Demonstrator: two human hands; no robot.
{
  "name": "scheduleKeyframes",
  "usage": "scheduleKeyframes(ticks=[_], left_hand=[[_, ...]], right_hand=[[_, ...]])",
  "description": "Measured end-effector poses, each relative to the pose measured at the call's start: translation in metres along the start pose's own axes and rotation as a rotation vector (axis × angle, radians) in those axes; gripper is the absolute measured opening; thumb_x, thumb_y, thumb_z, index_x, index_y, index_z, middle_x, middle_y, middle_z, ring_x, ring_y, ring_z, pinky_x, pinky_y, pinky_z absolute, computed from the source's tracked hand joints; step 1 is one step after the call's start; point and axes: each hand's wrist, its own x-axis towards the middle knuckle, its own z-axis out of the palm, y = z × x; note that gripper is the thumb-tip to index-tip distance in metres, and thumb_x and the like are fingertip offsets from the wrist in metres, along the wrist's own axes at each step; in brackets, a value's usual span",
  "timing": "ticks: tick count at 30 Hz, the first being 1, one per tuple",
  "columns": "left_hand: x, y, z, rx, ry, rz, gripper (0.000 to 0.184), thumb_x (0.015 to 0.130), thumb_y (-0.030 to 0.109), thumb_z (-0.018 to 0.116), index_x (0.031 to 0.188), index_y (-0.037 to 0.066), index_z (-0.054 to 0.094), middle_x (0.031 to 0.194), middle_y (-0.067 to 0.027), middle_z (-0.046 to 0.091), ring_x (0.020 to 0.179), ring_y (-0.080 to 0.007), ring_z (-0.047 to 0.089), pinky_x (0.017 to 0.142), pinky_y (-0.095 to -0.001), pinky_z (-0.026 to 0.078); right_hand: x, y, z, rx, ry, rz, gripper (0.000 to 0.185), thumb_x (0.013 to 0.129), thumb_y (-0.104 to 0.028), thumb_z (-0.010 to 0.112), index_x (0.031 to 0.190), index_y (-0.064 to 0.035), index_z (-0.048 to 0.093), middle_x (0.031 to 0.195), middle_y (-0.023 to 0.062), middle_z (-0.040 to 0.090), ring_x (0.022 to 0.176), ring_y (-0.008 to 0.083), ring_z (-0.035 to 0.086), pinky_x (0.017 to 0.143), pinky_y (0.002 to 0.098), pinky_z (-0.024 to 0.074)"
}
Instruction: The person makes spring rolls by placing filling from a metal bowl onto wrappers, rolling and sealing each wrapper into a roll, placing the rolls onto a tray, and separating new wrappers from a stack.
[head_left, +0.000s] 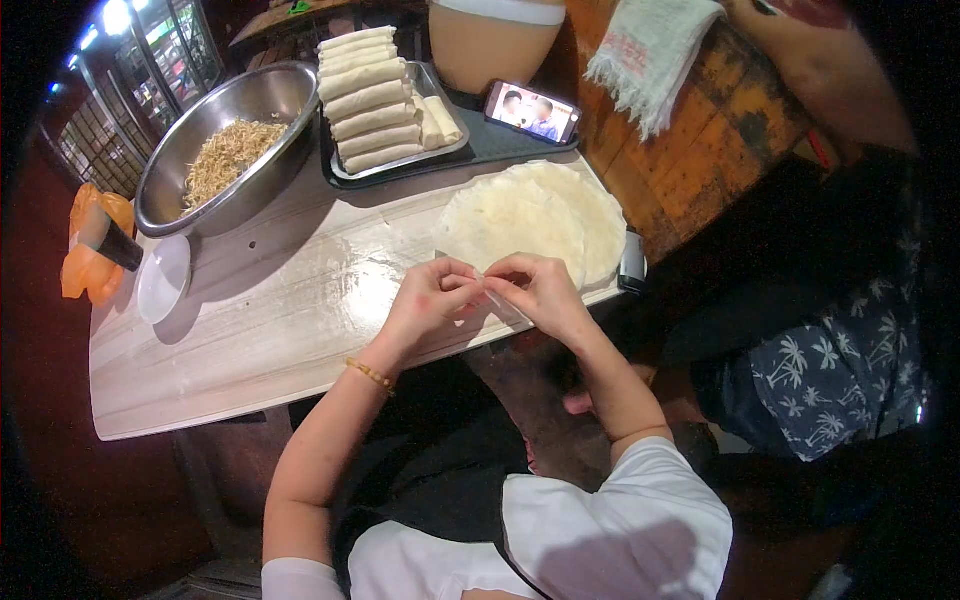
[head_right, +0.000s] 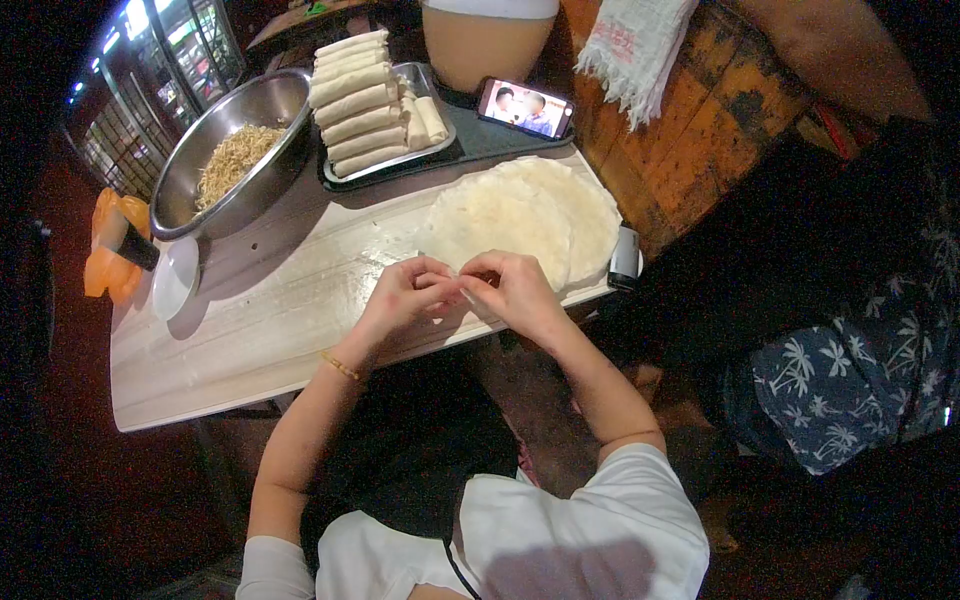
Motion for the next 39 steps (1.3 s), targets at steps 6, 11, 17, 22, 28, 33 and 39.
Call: scheduleKeyframes(ticks=[6, 11, 17, 22, 28, 33, 39], left_hand=[[0.002, 0.0, -0.003, 0.13, -0.038, 0.037, 0.02, 0.086, 0.009, 0.067, 0.098, -0.005, 0.06, 0.083, -0.01, 0.07, 0.077, -0.0111, 0.065, 0.064, -0.0223, 0.052], [-0.006, 0.001, -0.01, 0.089, -0.009, 0.035, 0.024, 0.086, 0.012, 0.067, 0.1, -0.005, 0.059, 0.084, -0.0087, 0.069, 0.076, -0.0099, 0.064, 0.065, -0.0221, 0.052], [-0.003, 0.015, -0.002, 0.098, 0.048, 0.013, 0.031, 0.088, 0.016, 0.069, 0.107, -0.004, 0.055, 0.089, -0.0075, 0.063, 0.075, -0.0135, 0.065, 0.057, -0.023, 0.054], [0.006, 0.007, -0.003, 0.196, 0.123, 0.097, 0.03, 0.086, 0.019, 0.07, 0.103, -0.002, 0.056, 0.083, -0.0064, 0.062, 0.07, -0.0106, 0.063, 0.053, -0.0231, 0.052], [0.014, -0.002, 0.008, 0.144, 0.102, 0.294, 0.024, 0.086, 0.015, 0.067, 0.1, -0.001, 0.056, 0.083, -0.007, 0.062, 0.066, -0.0108, 0.062, 0.053, -0.0246, 0.05], [0.002, 0.006, 0.003, 0.293, 0.222, 0.33, 0.018, 0.086, 0.011, 0.063, 0.099, 0.0, 0.057, 0.077, -0.0117, 0.064, 0.063, -0.0181, 0.064, 0.056, -0.03, 0.05], [-0.009, 0.01, -0.029, 0.721, 0.402, 0.218, 0.021, 0.084, 0.01, 0.061, 0.103, 0.002, 0.058, 0.08, -0.0119, 0.063, 0.066, -0.0187, 0.065, 0.06, -0.0333, 0.05]], right_hand=[[0.002, 0.0, 0.001, -0.06, 0.106, -0.018, 0.01, 0.085, -0.009, 0.064, 0.089, 0.0002, 0.066, 0.08, 0.0139, 0.068, 0.07, 0.0206, 0.066, 0.065, 0.031, 0.0513], [0.005, 0.004, 0.0, -0.083, 0.225, 0.051, 0.011, 0.088, -0.009, 0.06, 0.089, 0.0015, 0.058, 0.078, 0.0128, 0.064, 0.069, 0.0199, 0.064, 0.064, 0.0316, 0.0508], [0.001, 0.002, 0.016, 0.152, 0.118, -0.01, 0.011, 0.095, -0.011, 0.055, 0.097, 0.0002, 0.053, 0.081, 0.0024, 0.058, 0.074, 0.0073, 0.055, 0.064, 0.0222, 0.0456], [0.001, 0.002, 0.021, 0.143, 0.142, -0.016, 0.014, 0.093, -0.012, 0.058, 0.095, 0.0005, 0.051, 0.08, 0.0096, 0.062, 0.069, 0.0135, 0.06, 0.062, 0.0277, 0.0488], [0.002, 0.0, 0.028, 0.388, 0.242, 0.009, 0.02, 0.092, -0.016, 0.063, 0.099, -0.0002, 0.053, 0.083, 0.0074, 0.066, 0.074, 0.0091, 0.061, 0.062, 0.0251, 0.0481], [0.005, -0.009, 0.015, 0.037, 0.238, 0.074, 0.019, 0.087, -0.006, 0.065, 0.103, 0.0007, 0.057, 0.084, 0.0132, 0.067, 0.073, 0.0223, 0.066, 0.067, 0.0315, 0.0513], [0.009, -0.009, -0.005, -0.471, 0.56, -0.141, 0.023, 0.083, 0.002, 0.057, 0.105, -0.0011, 0.059, 0.089, 0.0198, 0.064, 0.085, 0.0364, 0.063, 0.076, 0.0425, 0.0501]])
